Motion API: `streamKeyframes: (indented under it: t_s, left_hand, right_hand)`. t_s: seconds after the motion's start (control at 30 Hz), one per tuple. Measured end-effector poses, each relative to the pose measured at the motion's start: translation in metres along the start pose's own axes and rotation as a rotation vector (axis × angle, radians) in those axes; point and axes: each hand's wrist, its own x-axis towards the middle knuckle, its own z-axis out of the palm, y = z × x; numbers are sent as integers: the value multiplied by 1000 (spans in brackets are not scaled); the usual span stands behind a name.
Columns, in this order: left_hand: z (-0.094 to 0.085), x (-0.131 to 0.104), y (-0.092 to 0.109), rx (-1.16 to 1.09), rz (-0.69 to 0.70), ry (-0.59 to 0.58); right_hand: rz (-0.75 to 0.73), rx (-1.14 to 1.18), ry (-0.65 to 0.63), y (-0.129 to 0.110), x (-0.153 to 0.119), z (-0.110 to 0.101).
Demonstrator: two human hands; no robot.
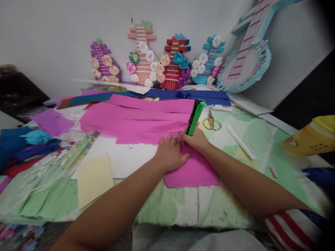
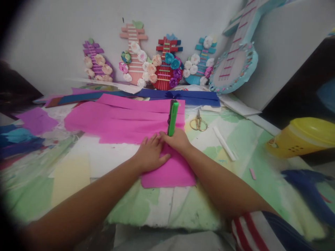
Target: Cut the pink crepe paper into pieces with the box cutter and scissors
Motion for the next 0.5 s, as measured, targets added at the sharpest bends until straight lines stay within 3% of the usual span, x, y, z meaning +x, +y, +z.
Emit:
streamKeyframes:
  t_s: [0.27,0.5]
  left_hand:
    - [3,1,-1,34,-5,4]
    - [1,1,-1,22,-12,-3]
  right_hand:
    - [118,224,81,6,-1,-3]
    - [84,194,25,1,-1,-3]
